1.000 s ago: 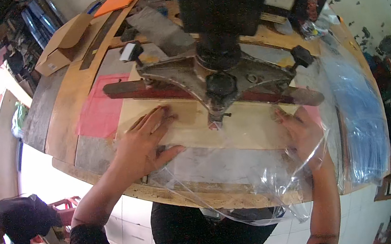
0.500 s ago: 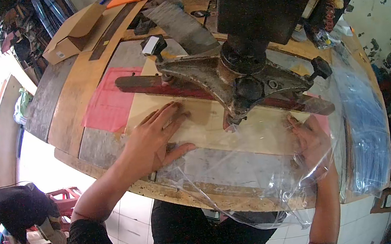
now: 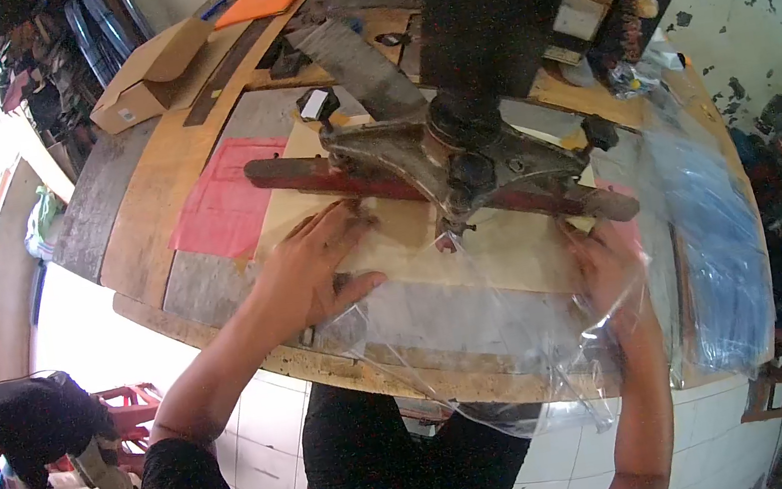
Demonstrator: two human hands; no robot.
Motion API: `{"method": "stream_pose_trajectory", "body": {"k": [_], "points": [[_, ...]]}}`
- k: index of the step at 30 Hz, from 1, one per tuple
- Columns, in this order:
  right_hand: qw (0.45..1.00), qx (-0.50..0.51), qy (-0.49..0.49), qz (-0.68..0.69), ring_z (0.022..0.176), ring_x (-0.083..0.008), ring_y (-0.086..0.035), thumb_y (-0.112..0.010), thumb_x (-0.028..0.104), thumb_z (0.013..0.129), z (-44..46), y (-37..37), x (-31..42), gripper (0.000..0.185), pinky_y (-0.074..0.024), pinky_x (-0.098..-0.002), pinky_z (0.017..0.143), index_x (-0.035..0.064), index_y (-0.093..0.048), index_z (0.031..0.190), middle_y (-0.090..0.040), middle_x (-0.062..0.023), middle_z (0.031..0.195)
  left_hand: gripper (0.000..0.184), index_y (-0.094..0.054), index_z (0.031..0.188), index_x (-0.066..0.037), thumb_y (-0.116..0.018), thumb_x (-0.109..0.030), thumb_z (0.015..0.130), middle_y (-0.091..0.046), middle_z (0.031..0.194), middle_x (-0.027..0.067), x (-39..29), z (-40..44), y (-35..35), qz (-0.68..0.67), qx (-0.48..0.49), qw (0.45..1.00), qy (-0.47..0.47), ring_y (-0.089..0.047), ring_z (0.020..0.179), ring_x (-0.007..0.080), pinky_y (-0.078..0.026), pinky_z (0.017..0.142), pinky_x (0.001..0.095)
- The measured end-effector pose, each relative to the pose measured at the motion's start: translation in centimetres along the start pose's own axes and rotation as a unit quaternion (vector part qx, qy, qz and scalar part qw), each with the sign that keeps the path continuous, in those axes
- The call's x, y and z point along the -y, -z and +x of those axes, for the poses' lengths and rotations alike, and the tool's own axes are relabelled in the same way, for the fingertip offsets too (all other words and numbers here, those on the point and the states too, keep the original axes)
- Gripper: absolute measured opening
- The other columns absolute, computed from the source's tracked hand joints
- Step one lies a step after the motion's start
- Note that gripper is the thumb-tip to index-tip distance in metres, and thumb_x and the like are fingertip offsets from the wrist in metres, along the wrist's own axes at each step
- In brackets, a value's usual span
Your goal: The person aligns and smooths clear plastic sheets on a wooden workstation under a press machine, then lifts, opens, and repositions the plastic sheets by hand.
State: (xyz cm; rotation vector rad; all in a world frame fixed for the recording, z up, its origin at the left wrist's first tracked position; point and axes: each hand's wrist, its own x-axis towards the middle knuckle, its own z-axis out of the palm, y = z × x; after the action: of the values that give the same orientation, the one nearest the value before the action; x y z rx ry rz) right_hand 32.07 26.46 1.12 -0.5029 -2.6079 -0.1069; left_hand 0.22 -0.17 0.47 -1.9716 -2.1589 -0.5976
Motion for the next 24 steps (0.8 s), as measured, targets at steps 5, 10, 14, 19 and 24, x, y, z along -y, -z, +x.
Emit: {"method": "stream_pose_trajectory", "body": {"k": [5, 10, 14, 19, 24], "points": [[0.969, 0.063, -0.166, 0.173, 0.108, -0.0312, -0.064, -0.071, 0.007, 0.095, -1.9, 0.2, -0.8, 0.029, -0.0512, -0.0391, 0.095, 0.0077, -0.079, 0.123, -0.066, -0.0168, 0.114, 0.061, -0.067, 0.14, -0.006, -0.078, -0.044, 0.093, -0.059, 0.149, 0.021, 0.3, -0.6, 0.3, -0.053, -0.009, 0.999, -0.01, -0.06, 0.134, 0.0402, -0.05, 0.114, 0.0466], [0.931, 0.085, -0.312, 0.171, 0.111, -0.0249, -0.065, -0.069, 0.019, 0.102, -5.7, 3.4, -5.7, 0.029, -0.0516, -0.0363, 0.095, 0.0023, -0.076, 0.124, -0.07, -0.0128, 0.121, 0.054, -0.068, 0.137, -0.004, -0.078, -0.037, 0.095, -0.059, 0.15, 0.0197, 0.7, -1.3, 1.1, -0.081, -0.012, 0.996, -0.026, -0.059, 0.137, 0.0401, -0.05, 0.114, 0.0469], [0.923, -0.248, -0.268, 0.125, 0.135, -0.0343, -0.058, -0.06, 0.029, 0.108, -4.0, 7.9, 0.6, 0.04, -0.0439, -0.0428, 0.114, 0.0051, -0.066, 0.141, -0.061, -0.0168, 0.148, 0.048, -0.07, 0.131, -0.004, -0.077, -0.035, 0.096, -0.059, 0.151, 0.0173, 0.6, -1.3, 1.1, -0.094, 0.0, 0.995, -0.014, -0.06, 0.136, 0.0395, -0.05, 0.114, 0.0471], [0.997, -0.013, -0.027, 0.071, 0.14, -0.0371, -0.053, -0.062, 0.039, 0.106, -1.7, 9.2, 7.4, 0.052, -0.0306, -0.0498, 0.125, 0.0035, -0.064, 0.143, -0.063, -0.0199, 0.144, 0.045, -0.071, 0.128, -0.004, -0.077, -0.034, 0.096, -0.06, 0.151, 0.0179, 1.1, -1.6, 0.8, -0.076, -0.01, 0.997, -0.03, -0.06, 0.135, 0.0394, -0.051, 0.113, 0.0476], [0.985, 0.15, -0.088, 0.015, 0.125, -0.0357, -0.06, -0.065, 0.043, 0.103, -4.1, 8.6, 8.3, 0.051, -0.0344, -0.0525, 0.12, 0.0029, -0.07, 0.134, -0.07, -0.0174, 0.126, 0.045, -0.069, 0.133, -0.001, -0.075, -0.029, 0.098, -0.066, 0.145, 0.0196, 1.2, -3.8, 2.3, -0.176, 0.008, 0.983, 0.042, -0.06, 0.136, 0.0393, -0.05, 0.113, 0.0474]]}}
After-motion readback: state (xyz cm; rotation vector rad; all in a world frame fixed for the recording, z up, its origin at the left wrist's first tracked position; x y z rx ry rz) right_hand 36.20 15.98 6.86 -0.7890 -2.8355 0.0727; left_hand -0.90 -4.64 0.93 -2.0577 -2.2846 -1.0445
